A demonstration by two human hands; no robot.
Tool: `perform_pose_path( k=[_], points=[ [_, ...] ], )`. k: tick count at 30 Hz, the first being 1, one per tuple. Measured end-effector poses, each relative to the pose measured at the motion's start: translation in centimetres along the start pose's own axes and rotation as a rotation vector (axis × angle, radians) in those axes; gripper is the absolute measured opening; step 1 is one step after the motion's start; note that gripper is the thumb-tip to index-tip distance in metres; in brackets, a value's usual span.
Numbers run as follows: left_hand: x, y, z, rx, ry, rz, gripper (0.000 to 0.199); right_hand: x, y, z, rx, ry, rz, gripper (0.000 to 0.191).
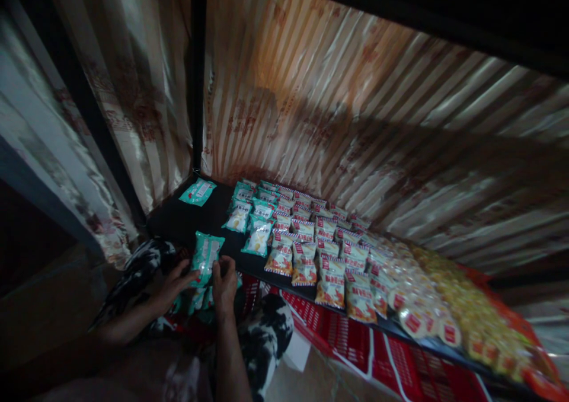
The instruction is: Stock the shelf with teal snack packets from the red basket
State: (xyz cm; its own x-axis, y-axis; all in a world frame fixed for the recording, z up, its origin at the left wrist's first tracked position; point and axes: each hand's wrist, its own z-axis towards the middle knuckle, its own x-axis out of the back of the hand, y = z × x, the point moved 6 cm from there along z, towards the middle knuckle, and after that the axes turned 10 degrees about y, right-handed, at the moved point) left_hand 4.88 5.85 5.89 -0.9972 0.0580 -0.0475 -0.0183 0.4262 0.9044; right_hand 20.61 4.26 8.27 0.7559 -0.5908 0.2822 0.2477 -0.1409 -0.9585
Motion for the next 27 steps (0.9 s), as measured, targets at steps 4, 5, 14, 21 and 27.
perform_pose_path(
  k=[4,5,14,21,27],
  points=[
    [0.0,1.2,-0.3,-0.069,0.010,0.024,0.056,0.3,-0.7,-0.1,0.061,0.028,-0.066,0.029],
    [0.0,1.4,-0.2,-0.095,0.022,0.031,0.055,0.3,-0.9,-0.1,0.081,0.036,-0.073,0.027],
    [0.3,2.0,-0.4,-0.213,0.011,0.102,0.048,-0.1,-1.4,-0.8,0.086,-0.059,-0.033,0.032],
    [0.3,3.1,-1.2,-0.268,-0.022,0.097,0.043,-0.3,-1.3,-1.2,0.006,-0.120,0.060,0.045],
    [0.3,3.2,-1.3,-0.303,-0.016,0.118,0.044,-0.9,-0.2,-1.5,-0.093,-0.173,0.139,0.050]
  ],
)
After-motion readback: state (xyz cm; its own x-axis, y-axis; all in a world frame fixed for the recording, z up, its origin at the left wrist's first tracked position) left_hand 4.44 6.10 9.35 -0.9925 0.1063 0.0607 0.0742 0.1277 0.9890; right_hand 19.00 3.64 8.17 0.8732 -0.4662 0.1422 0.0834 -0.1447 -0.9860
